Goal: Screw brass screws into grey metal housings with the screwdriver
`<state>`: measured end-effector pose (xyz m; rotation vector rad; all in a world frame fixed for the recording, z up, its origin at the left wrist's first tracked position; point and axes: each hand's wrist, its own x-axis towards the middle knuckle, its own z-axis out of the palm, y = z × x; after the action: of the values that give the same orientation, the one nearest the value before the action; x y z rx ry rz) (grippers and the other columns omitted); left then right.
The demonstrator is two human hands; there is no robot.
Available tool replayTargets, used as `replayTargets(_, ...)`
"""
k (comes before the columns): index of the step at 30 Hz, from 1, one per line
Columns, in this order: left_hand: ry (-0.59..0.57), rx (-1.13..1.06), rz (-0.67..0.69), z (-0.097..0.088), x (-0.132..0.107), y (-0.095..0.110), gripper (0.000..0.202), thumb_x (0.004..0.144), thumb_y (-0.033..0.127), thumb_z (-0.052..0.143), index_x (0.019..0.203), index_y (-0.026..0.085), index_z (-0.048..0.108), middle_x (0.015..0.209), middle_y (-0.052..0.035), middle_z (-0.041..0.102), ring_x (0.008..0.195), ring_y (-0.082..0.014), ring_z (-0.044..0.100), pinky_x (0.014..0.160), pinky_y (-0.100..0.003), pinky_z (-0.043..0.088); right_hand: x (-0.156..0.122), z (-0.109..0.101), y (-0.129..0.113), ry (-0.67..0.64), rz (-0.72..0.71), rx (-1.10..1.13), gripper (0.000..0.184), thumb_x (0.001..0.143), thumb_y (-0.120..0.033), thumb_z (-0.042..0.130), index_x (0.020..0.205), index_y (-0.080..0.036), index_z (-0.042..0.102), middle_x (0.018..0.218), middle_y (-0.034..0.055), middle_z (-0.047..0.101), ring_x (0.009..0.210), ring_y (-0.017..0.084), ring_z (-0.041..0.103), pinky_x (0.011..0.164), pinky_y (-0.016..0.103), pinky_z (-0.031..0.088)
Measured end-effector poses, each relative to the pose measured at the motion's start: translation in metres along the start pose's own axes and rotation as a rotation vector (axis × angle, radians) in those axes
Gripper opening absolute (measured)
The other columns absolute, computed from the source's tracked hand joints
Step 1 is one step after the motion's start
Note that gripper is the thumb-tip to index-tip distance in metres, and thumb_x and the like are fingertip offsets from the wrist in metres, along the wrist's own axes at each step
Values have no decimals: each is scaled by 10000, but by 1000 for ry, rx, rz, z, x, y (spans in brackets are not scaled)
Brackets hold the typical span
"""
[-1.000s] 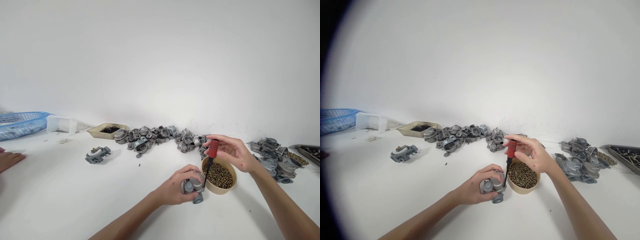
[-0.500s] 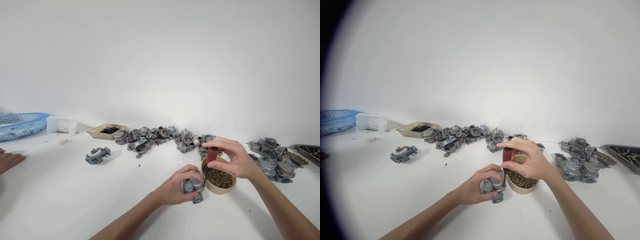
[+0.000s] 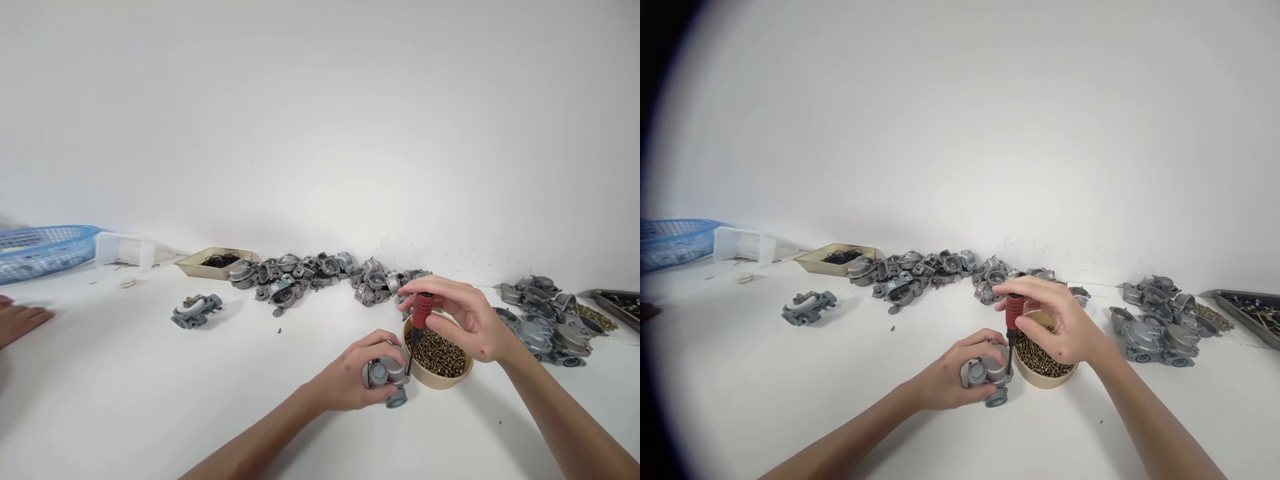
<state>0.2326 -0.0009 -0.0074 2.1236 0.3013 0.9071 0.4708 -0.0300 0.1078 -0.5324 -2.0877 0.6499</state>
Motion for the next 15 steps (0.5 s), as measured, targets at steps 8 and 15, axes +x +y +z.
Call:
replayTargets(8,-1,-3,4,0,1,2,295,840,138,754,1116,224,699,1228,-100,621,1125,-240,633,1006,-371,508,3,1,-9,15,-110,-181,372,992,-175,666,1346,-288,680,1015,57,723,937,216,688,818,383,619)
replayTargets(15,0,15,4,0,0,1,286,850,174,758,1123,227,694,1240,-106,621,1112,-245,640,1004,-390,516,2,-2,-7,42,-74,-250,394,965,-218,748,1341,-319,683,996,42,704,861,195,686,753,343,626)
